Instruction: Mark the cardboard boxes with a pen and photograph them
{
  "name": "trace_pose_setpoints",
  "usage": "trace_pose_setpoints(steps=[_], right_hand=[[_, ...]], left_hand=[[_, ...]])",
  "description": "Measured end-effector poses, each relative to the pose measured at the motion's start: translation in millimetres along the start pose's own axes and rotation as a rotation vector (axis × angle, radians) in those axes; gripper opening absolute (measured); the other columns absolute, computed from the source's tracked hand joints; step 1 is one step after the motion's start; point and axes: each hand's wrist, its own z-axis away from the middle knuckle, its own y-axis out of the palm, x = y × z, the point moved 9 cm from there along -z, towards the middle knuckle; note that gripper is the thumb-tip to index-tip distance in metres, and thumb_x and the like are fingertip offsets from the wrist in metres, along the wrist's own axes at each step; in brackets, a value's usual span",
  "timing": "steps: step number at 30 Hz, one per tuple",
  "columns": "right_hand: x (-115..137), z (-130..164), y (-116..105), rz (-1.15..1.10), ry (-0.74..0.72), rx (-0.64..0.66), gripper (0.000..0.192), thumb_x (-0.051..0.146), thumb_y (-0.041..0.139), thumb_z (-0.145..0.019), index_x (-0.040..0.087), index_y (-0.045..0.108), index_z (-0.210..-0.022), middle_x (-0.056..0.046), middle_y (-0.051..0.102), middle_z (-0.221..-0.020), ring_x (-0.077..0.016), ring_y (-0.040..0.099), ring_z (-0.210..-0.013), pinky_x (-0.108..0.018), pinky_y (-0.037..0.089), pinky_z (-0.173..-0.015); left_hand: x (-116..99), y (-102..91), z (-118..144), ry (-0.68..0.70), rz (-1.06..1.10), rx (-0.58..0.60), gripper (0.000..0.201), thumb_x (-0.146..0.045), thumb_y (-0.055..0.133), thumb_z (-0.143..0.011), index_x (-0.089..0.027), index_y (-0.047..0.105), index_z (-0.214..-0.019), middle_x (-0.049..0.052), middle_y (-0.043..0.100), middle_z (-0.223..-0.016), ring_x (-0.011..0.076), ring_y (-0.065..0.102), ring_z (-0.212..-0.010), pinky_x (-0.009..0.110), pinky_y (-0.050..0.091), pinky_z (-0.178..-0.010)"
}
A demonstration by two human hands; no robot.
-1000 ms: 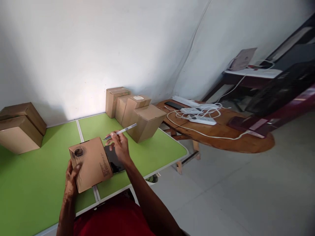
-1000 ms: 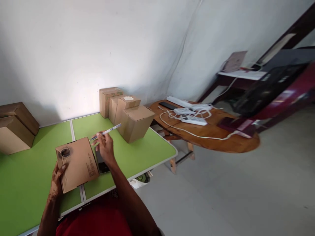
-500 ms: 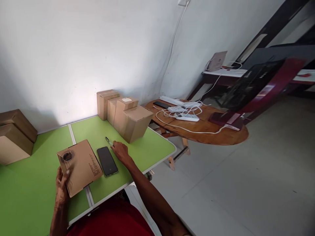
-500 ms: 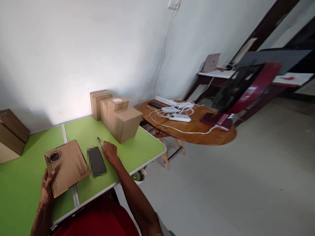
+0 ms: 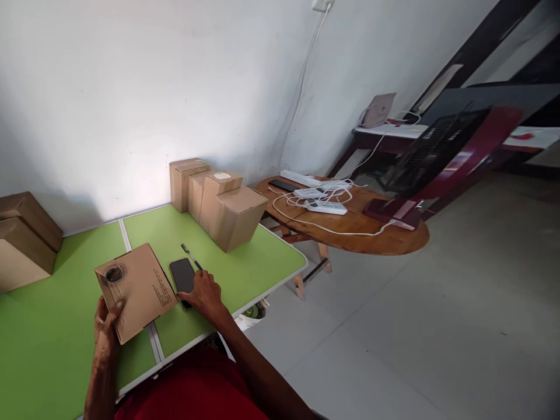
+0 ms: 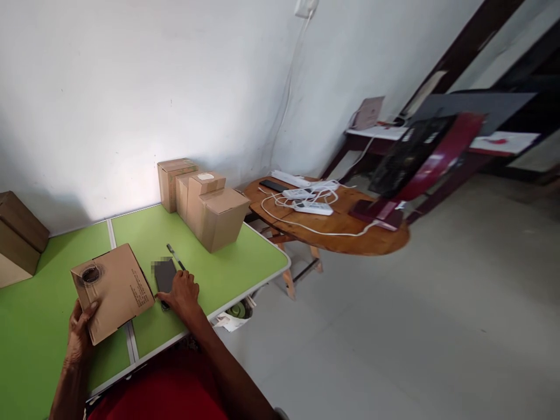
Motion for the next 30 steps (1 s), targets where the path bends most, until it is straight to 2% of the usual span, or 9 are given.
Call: trace_pose_setpoints(steps=[2, 4, 9, 11, 14, 18, 22, 25, 30], right_hand=[[-1, -3, 5, -0.061, 0.019, 0.006, 0.084, 0.045, 0.103, -0.076, 0.009, 0.067, -0.143, -0.032, 0.068, -0.152, -0.0471, 0.065, -0.147, -0.049, 0.056, -0.110], [-3, -8, 8, -0.135, 0.029, 0.019, 0.082, 0.042, 0.105, -0.070, 0.012, 0.070, -0.138, -0.029, 0.072, -0.148, -0.0459, 0.069, -0.142, -0.047, 0.057, -0.106], [-13, -9, 17, -0.386, 0.018, 0.072, 0.042, 0.035, 0.096, -0.071, 0.020, 0.073, -0.104, -0.015, 0.083, -0.118, -0.0391, 0.077, -0.123, -0.042, 0.057, -0.099], [-19, -4, 18, -0.519, 0.009, 0.092, 0.034, 0.034, 0.091, -0.072, 0.021, 0.070, -0.096, -0.012, 0.083, -0.109, -0.0368, 0.078, -0.117, -0.042, 0.058, -0.097], [-28, 9, 16, -0.746, -0.009, 0.168, 0.039, 0.045, 0.087, -0.077, 0.022, 0.068, -0.101, -0.009, 0.082, -0.099, -0.0338, 0.080, -0.103, -0.042, 0.063, -0.087], [-26, 30, 5, -1.102, -0.064, 0.313, 0.064, 0.069, 0.088, -0.080, 0.023, 0.065, -0.117, -0.008, 0.083, -0.101, -0.0296, 0.084, -0.089, -0.044, 0.068, -0.080], [13, 53, -12, -1.521, -0.167, 0.513, 0.072, 0.064, 0.101, -0.081, 0.024, 0.066, -0.130, -0.010, 0.084, -0.119, -0.0293, 0.086, -0.098, -0.045, 0.071, -0.086], [58, 69, -13, -1.576, -0.252, 0.654, 0.072, 0.061, 0.101, -0.084, 0.024, 0.067, -0.134, -0.012, 0.085, -0.123, -0.0311, 0.087, -0.104, -0.046, 0.071, -0.087], [128, 94, 13, -1.557, -0.388, 0.840, 0.077, 0.064, 0.106, -0.076, 0.020, 0.071, -0.128, -0.012, 0.087, -0.113, -0.0332, 0.087, -0.098, -0.045, 0.071, -0.083]], left_hand=[[-2, -0.8, 1, 0.007, 0.012, -0.008, 0.079, -0.059, 0.101, -0.054, -0.022, 0.073, -0.118, 0.009, 0.079, -0.122, 0.0327, 0.079, -0.104, 0.040, 0.068, -0.087], [-3, -1.8, 1, 0.012, 0.021, -0.017, 0.077, -0.057, 0.101, -0.054, -0.022, 0.073, -0.117, 0.009, 0.079, -0.122, 0.0325, 0.079, -0.103, 0.039, 0.068, -0.085], [-3, -6.7, -1, 0.030, 0.049, -0.048, 0.076, -0.055, 0.101, -0.054, -0.023, 0.073, -0.117, 0.008, 0.079, -0.123, 0.0312, 0.078, -0.104, 0.037, 0.067, -0.082], [-3, -8.9, -1, 0.039, 0.063, -0.057, 0.075, -0.054, 0.101, -0.054, -0.024, 0.073, -0.117, 0.006, 0.078, -0.122, 0.0304, 0.077, -0.105, 0.037, 0.067, -0.084], [-5, -8.7, 1, 0.050, 0.083, -0.054, 0.074, -0.054, 0.101, -0.055, -0.024, 0.074, -0.117, 0.005, 0.078, -0.123, 0.0304, 0.076, -0.108, 0.037, 0.067, -0.087], [-6, -0.3, 6, 0.051, 0.093, -0.007, 0.078, -0.055, 0.102, -0.057, -0.025, 0.077, -0.124, 0.007, 0.080, -0.128, 0.0333, 0.077, -0.114, 0.039, 0.067, -0.091], [-9, 8.6, 13, 0.050, 0.079, 0.047, 0.087, -0.057, 0.103, -0.059, -0.024, 0.078, -0.136, 0.011, 0.081, -0.137, 0.0363, 0.077, -0.121, 0.040, 0.066, -0.095], [-9, 11.8, 17, 0.043, 0.055, 0.072, 0.090, -0.058, 0.103, -0.062, -0.023, 0.076, -0.141, 0.012, 0.081, -0.137, 0.0370, 0.077, -0.121, 0.041, 0.065, -0.096], [-8, 8.9, 16, 0.060, 0.027, 0.076, 0.092, -0.061, 0.101, -0.060, -0.023, 0.076, -0.139, 0.012, 0.082, -0.126, 0.0355, 0.077, -0.113, 0.041, 0.063, -0.093]])
